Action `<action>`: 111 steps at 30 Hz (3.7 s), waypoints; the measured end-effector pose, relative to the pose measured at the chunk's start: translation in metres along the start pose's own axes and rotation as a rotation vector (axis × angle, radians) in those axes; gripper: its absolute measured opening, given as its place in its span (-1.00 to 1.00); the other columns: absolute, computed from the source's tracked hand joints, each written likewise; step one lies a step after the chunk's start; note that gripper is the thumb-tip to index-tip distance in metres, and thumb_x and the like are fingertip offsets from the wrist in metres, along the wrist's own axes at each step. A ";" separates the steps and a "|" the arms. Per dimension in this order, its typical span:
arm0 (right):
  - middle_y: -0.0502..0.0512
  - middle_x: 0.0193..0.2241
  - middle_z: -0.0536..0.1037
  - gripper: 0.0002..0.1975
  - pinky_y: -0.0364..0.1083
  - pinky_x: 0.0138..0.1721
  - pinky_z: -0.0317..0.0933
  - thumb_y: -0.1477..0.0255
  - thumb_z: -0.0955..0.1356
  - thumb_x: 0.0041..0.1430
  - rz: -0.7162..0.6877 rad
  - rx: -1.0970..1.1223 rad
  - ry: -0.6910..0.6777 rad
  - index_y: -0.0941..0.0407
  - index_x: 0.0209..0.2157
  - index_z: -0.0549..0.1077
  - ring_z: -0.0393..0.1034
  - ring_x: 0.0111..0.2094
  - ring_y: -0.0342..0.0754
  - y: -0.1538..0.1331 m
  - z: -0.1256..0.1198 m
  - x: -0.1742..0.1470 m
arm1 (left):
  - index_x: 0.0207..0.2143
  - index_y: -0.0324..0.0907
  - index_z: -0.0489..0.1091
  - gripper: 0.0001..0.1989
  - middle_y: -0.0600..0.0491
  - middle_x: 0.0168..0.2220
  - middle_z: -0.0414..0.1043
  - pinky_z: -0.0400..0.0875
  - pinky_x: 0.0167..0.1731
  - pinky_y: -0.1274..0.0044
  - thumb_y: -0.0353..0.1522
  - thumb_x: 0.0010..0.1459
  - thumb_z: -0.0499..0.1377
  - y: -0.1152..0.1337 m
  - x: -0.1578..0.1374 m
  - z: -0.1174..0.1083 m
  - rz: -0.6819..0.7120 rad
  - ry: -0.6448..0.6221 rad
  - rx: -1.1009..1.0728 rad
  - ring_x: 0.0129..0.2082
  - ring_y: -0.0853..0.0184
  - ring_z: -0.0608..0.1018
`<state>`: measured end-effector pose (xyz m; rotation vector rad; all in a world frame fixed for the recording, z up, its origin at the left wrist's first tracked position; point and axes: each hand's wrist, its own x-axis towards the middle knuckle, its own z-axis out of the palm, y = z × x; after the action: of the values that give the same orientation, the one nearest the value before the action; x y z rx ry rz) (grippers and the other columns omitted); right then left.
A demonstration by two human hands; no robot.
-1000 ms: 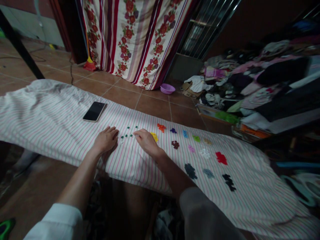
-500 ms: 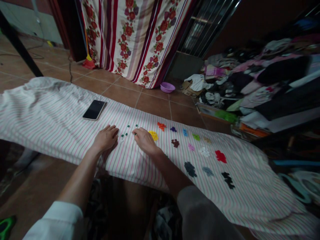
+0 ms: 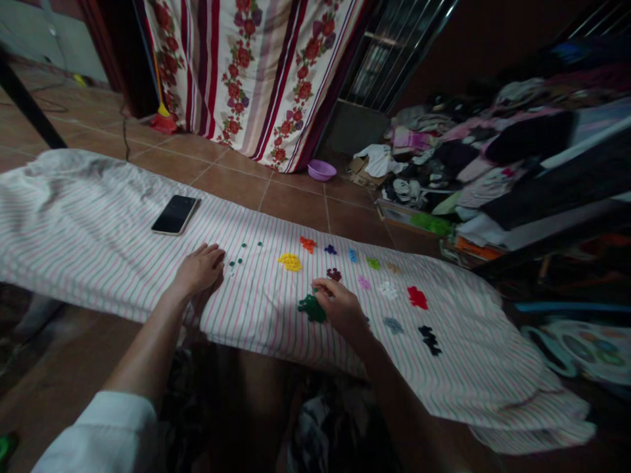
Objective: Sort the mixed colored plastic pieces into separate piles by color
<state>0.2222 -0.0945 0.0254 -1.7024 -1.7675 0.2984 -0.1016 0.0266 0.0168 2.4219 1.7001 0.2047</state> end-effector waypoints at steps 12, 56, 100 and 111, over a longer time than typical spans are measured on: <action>0.17 -0.23 0.57 -0.74 0.03 -0.13 0.27 0.53 0.22 0.20 -0.158 -0.196 -0.085 0.12 -0.16 0.49 0.42 -0.19 0.04 -0.002 0.009 -0.027 | 0.11 -0.22 0.32 -0.56 -0.07 0.25 0.25 0.20 0.23 0.31 -0.32 0.23 -0.06 -0.001 0.001 0.000 0.005 -0.018 0.026 0.28 0.09 0.23; 0.13 -0.17 0.46 -0.74 -0.07 -0.11 0.24 0.59 0.21 0.21 -0.117 -0.151 -0.286 0.09 -0.15 0.43 0.36 -0.14 -0.03 -0.102 0.117 0.077 | 0.05 -0.11 0.36 -0.61 0.01 0.20 0.31 0.20 0.23 0.34 -0.35 0.20 -0.04 -0.007 0.001 0.007 0.039 0.055 -0.038 0.25 0.18 0.28; 0.11 -0.31 0.55 -0.79 -0.04 -0.17 0.31 0.51 0.22 0.20 -0.119 -0.066 -0.076 0.09 -0.30 0.49 0.44 -0.24 -0.02 -0.018 0.008 -0.015 | 0.05 -0.12 0.35 -0.60 -0.04 0.23 0.27 0.22 0.22 0.28 -0.32 0.20 -0.04 -0.005 0.002 0.004 0.014 0.021 -0.027 0.26 0.14 0.27; 0.16 -0.28 0.55 -0.74 0.00 -0.07 0.34 0.53 0.20 0.22 -0.305 -0.007 -0.090 0.12 -0.26 0.51 0.44 -0.17 0.00 -0.033 0.044 0.024 | 0.06 -0.16 0.34 -0.59 -0.04 0.21 0.29 0.22 0.21 0.33 -0.32 0.22 -0.07 -0.003 0.001 0.002 0.032 0.016 -0.014 0.25 0.14 0.27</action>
<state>0.1712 -0.0641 0.0178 -1.4159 -2.0630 0.2362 -0.1039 0.0283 0.0146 2.4448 1.6623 0.2402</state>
